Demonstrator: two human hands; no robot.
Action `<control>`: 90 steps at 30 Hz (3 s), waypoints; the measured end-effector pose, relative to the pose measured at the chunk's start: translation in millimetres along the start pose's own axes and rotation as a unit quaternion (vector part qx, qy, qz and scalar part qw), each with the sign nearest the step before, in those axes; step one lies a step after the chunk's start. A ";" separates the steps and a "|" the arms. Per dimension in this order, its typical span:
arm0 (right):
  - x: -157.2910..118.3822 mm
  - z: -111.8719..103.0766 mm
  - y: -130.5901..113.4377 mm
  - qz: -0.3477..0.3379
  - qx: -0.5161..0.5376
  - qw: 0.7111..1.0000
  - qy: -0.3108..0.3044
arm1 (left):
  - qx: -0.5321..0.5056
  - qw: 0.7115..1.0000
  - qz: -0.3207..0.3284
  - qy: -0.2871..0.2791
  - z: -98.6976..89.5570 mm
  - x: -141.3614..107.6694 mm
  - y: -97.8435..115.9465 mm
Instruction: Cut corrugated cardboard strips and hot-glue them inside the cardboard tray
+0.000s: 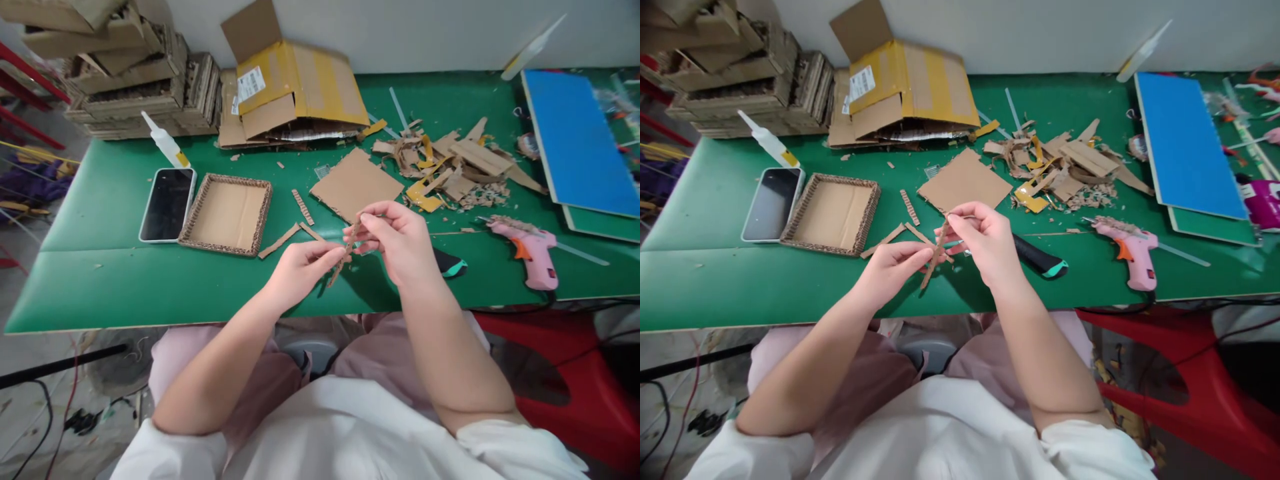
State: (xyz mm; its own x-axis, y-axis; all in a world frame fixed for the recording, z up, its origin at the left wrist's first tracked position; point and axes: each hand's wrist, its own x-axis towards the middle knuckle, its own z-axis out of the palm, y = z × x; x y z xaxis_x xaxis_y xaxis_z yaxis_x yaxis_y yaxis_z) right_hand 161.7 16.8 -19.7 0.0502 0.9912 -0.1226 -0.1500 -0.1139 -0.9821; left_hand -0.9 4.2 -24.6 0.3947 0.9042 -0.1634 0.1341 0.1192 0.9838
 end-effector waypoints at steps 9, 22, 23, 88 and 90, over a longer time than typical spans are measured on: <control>-2.4 -0.5 5.1 -0.083 -0.084 0.993 -0.001 | -0.318 0.939 -0.118 -0.047 0.8 2.4 -4.2; -24.5 12.3 -2.7 -0.503 -0.380 0.773 -0.074 | -0.429 0.897 -0.078 0.067 -18.9 7.2 -4.9; -24.4 12.8 -2.4 -0.507 -0.384 0.767 -0.078 | -0.428 0.897 -0.080 0.075 -20.0 7.2 -4.2; -20.8 22.0 14.4 -0.505 -0.438 0.742 0.047 | -0.093 0.973 0.100 0.187 2.2 -10.0 -3.2; -21.5 22.3 15.1 -0.488 -0.419 0.765 0.040 | -0.092 0.973 0.100 0.189 2.3 -9.8 -4.0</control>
State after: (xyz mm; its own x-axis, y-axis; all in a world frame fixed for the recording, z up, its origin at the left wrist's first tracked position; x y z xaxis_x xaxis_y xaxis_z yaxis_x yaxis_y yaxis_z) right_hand 136.3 -4.7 -28.7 -0.2007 0.6278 0.7521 0.6805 0.6416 -0.3540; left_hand -3.2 -6.1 -27.1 0.0294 0.9989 0.0369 -0.0900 -0.0342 0.9954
